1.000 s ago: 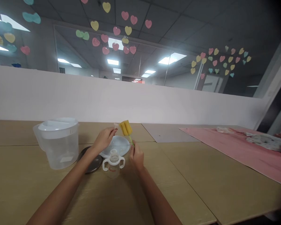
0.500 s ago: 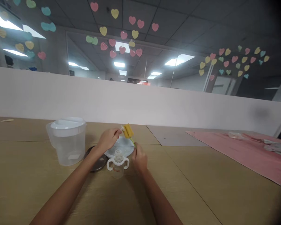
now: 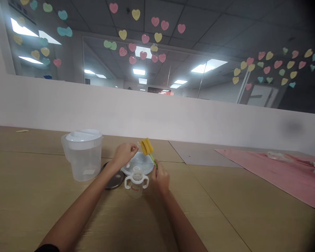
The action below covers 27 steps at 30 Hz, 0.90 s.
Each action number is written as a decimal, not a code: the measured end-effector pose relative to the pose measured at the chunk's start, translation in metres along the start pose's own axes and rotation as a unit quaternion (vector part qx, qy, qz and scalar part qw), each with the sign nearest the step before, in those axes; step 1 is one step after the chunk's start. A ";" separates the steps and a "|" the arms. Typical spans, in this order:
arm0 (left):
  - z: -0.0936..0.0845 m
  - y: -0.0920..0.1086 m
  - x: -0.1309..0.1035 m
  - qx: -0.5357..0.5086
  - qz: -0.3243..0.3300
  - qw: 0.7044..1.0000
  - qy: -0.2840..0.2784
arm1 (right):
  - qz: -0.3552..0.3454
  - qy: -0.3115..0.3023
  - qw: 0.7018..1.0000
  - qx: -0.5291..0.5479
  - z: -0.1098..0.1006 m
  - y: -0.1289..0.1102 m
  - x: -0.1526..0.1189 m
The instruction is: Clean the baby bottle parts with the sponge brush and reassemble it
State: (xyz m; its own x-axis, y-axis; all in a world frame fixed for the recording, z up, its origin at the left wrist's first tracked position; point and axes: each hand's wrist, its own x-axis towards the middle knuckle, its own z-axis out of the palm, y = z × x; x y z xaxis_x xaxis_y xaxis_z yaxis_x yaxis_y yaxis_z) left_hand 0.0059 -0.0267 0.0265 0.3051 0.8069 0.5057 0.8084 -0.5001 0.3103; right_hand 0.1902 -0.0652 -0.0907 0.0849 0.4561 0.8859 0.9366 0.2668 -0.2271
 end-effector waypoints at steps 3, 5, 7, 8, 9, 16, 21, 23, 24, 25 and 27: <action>-0.001 0.001 -0.001 0.009 -0.012 1.000 0.002 | -0.007 0.002 1.000 0.004 0.001 0.000 0.000; -0.001 0.001 -0.001 0.022 -0.024 0.999 0.007 | -0.010 0.003 1.000 0.003 0.001 0.000 0.000; -0.001 0.000 -0.001 0.040 -0.034 0.999 0.014 | -0.011 0.001 1.000 -0.001 0.000 0.000 0.000; -0.001 0.000 0.000 0.049 -0.037 0.998 0.016 | -0.012 0.000 1.000 -0.003 0.000 -0.001 0.000; -0.001 0.000 0.000 0.057 -0.040 0.997 0.019 | -0.013 -0.001 1.000 -0.005 0.000 -0.001 0.000; 0.000 0.001 -0.002 0.071 -0.041 0.996 0.040 | -0.019 0.008 1.000 -0.003 -0.003 -0.004 0.002; -0.013 -0.015 0.003 0.020 -0.012 0.999 -0.027 | -0.023 0.015 1.000 -0.007 -0.003 -0.003 0.002; -0.021 -0.030 0.006 0.027 -0.008 0.996 -0.090 | -0.032 0.016 0.999 -0.011 -0.002 -0.002 0.001; -0.023 -0.039 0.006 0.040 -0.019 0.992 -0.117 | -0.037 0.015 0.999 -0.013 -0.001 -0.001 0.001; -0.024 -0.047 0.007 0.056 -0.036 0.988 -0.142 | -0.040 0.014 0.999 -0.015 0.000 -0.001 0.001; -0.020 -0.062 0.006 0.081 -0.078 0.976 -0.187 | -0.044 0.009 0.999 -0.017 0.000 -0.001 0.000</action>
State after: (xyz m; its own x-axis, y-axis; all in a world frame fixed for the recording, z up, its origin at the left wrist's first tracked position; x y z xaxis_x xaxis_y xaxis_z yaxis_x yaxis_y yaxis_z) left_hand -0.0522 0.0028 0.0264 0.3108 0.9424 0.1240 0.9190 -0.3312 0.2138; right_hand 0.1891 -0.0650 -0.0903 0.0071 0.4175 0.9087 0.9517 0.2762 -0.1343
